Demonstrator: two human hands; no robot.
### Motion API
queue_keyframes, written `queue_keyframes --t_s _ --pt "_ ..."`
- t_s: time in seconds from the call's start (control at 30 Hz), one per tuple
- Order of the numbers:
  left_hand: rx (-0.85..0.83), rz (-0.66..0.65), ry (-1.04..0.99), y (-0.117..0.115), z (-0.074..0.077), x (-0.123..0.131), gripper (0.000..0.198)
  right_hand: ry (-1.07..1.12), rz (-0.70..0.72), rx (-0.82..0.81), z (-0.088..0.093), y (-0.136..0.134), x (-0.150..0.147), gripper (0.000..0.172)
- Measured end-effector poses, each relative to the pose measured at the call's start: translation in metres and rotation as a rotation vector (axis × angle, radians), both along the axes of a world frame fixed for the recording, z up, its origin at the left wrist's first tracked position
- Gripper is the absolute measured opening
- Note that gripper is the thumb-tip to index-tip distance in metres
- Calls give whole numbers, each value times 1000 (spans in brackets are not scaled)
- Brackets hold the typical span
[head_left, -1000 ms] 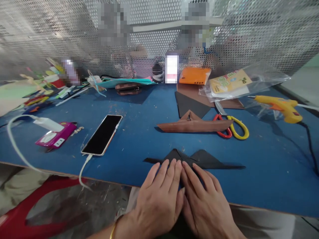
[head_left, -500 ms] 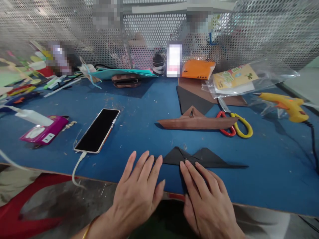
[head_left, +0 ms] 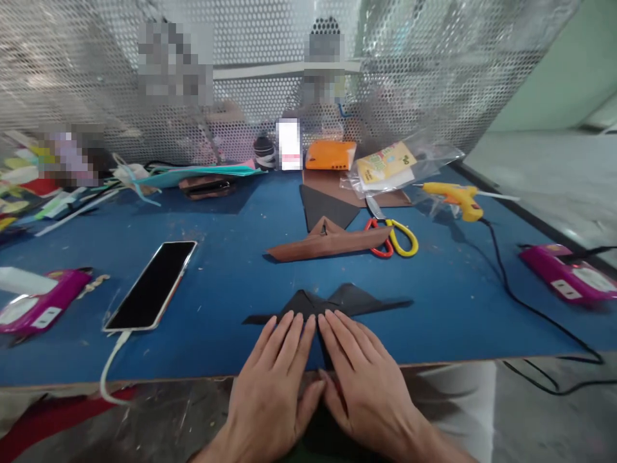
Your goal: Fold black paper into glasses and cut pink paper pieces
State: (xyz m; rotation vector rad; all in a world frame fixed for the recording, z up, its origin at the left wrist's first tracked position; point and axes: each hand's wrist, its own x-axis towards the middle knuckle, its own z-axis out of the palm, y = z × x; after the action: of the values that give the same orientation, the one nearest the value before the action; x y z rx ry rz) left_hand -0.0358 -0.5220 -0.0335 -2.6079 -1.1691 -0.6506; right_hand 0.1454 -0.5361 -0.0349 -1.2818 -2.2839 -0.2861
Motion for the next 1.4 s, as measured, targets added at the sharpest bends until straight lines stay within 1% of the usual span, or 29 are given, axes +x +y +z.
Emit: queue_keyframes --t_s 0.13,0.23,0.33,0.47,0.57,0.67,0.93,1.03,1.1,1.23,1.4 --pt "-39 30 -37 1 -5 5 56 10 -31 -43 1 -3 5 47" --pt "-57 24 -31 1 -7 6 56 -17 -56 -41 -2 -5 5 48" --pt "-56 10 -7 2 -6 7 54 -38 -43 -17 -2 -3 6 49" --pt "-20 -28 -24 4 -2 12 54 10 -1 -56 2 3 14 44" --pt "14 -51 -2 6 0 15 52 30 -10 -77 2 5 22 42" --pt "19 -52 50 9 -1 16 49 -2 -15 -85 0 4 26 41" --pt "66 -72 97 16 4 19 45 -163 68 -16 5 10 22 45" --pt "83 -70 116 16 5 19 45 -194 92 -4 9 12 27 44" --pt "80 -59 113 15 5 20 45 -203 128 -29 11 12 33 45" --pt "65 -27 98 14 7 23 46 -124 124 -90 12 8 42 47" --pt "92 -13 108 16 9 26 45 -25 55 -82 10 5 40 46"
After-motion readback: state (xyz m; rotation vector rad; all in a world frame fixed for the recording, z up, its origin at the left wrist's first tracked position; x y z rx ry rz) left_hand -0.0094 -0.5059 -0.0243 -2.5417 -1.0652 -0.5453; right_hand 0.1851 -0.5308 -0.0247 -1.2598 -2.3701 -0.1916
